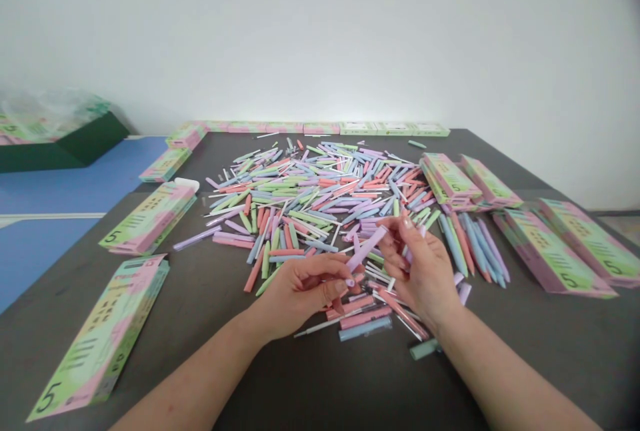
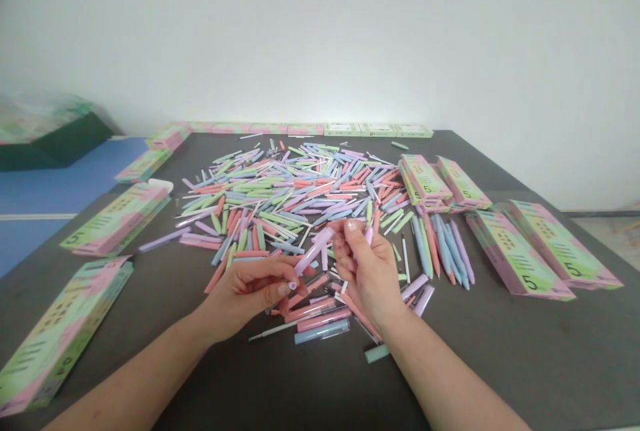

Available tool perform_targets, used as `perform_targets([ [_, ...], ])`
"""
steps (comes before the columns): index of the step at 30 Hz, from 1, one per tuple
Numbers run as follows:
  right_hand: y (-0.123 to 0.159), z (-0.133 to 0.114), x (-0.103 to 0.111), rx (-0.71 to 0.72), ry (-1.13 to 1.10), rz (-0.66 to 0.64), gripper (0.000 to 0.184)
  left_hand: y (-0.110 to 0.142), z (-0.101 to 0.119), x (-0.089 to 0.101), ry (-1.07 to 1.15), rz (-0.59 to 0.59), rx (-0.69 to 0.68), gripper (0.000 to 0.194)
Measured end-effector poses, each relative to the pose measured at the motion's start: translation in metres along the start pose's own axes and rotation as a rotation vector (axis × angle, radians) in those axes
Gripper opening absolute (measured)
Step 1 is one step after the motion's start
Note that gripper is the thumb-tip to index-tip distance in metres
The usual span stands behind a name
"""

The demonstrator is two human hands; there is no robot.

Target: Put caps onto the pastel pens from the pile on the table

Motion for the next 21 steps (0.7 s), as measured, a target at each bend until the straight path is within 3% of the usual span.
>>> perform_targets([
  [6, 0.005, 0.007, -0.007, 0.009, 0.156, -0.08, 0.015, 0.0, -0.002, 0.0, -0.013, -0.013, -0.012, 0.009],
  [13, -0.002, 0.012, -0.005, -0.085, 0.006, -0.061, 0.014, -0.005, 0.008, 0.013, -0.171, 0.045, -0.308, 0.011],
  [21, -0.007, 0.016, 0.002, -0.179, -0.043, -0.042, 0.009, -0.002, -0.004, 0.021, 0.031, 0.186, -0.156, 0.009],
])
Point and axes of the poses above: each hand's wrist, its own y-axis away from the middle knuckle, its own x-axis out of the back of the hand, z = x × y, the point moved 5 cm from there along -y, towards the middle knuckle, and after that the axes turned 15 degrees about -x, right-handed, at the moved point
